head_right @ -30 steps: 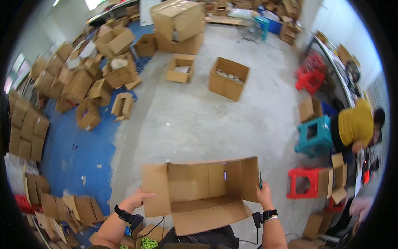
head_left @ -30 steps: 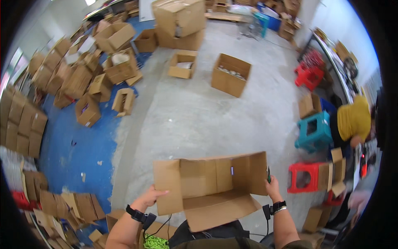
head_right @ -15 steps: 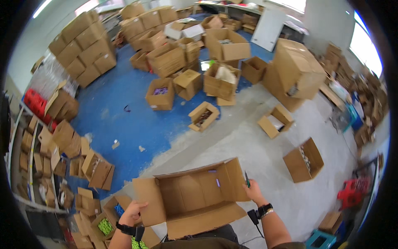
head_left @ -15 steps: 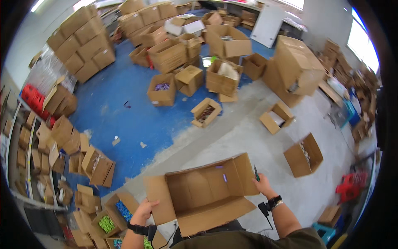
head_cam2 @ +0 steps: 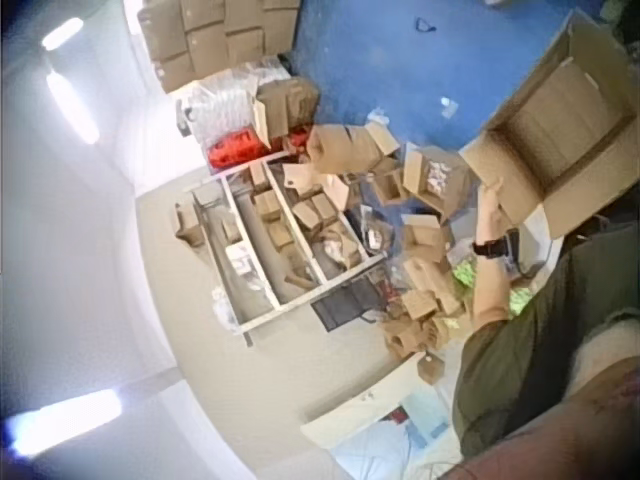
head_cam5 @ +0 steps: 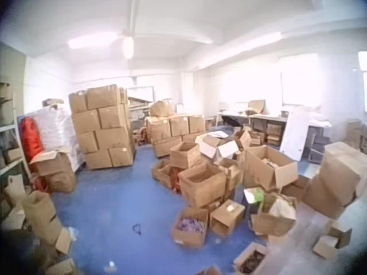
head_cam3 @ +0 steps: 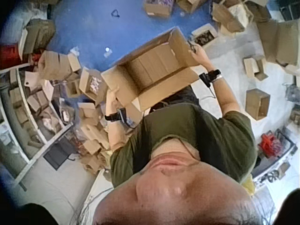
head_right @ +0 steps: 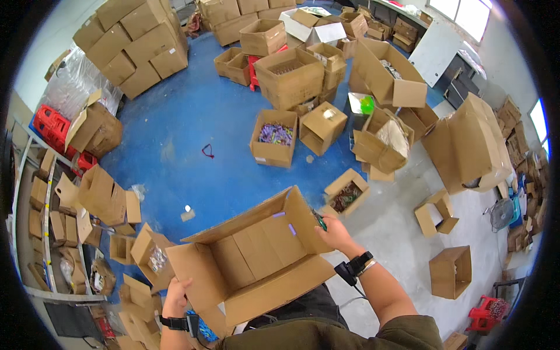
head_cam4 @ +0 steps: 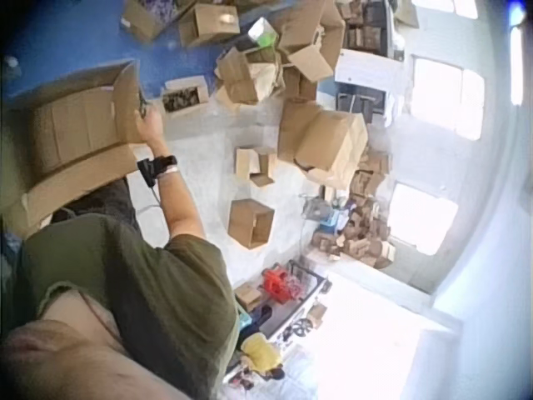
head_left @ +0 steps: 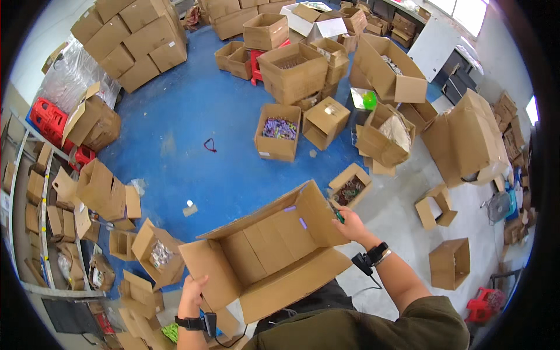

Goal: Clipping wires from recycled battery cells using diagonal pliers.

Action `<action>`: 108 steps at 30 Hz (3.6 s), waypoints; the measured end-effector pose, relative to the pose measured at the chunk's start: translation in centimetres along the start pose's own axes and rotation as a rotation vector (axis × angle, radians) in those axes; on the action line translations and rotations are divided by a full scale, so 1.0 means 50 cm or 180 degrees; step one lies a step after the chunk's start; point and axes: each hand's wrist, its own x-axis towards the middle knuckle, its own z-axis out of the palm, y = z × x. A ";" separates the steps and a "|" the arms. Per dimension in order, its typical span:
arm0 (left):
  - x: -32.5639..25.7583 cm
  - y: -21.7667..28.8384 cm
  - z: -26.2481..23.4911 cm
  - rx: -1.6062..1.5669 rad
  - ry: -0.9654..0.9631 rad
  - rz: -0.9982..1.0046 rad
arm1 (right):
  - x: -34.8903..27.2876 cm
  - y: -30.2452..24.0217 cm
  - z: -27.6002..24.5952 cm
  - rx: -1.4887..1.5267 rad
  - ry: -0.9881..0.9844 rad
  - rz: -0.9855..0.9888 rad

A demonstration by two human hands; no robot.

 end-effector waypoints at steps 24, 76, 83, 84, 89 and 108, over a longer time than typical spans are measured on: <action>1.416 1.164 -0.020 0.0340 -0.0070 -0.0216 | 1.682 -0.352 0.200 0.0797 0.0035 0.1055; 2.828 1.627 0.423 0.6525 -0.4802 -0.0257 | 2.388 -0.389 0.796 0.2364 -0.0283 0.3389; 2.653 1.774 0.338 0.6489 -0.4034 -0.0451 | 2.341 -0.656 0.769 0.1721 -0.1328 0.3092; 2.662 1.791 0.342 0.6643 -0.4259 -0.0072 | 2.348 -0.660 0.779 0.1676 -0.1322 0.3067; 2.746 1.982 0.338 0.6464 -0.5350 0.0441 | 2.465 -0.726 0.700 0.2170 -0.0912 0.2315; 3.124 2.416 0.223 0.6669 -0.4293 0.0827 | 2.994 -1.027 0.849 0.4100 -0.0694 0.2791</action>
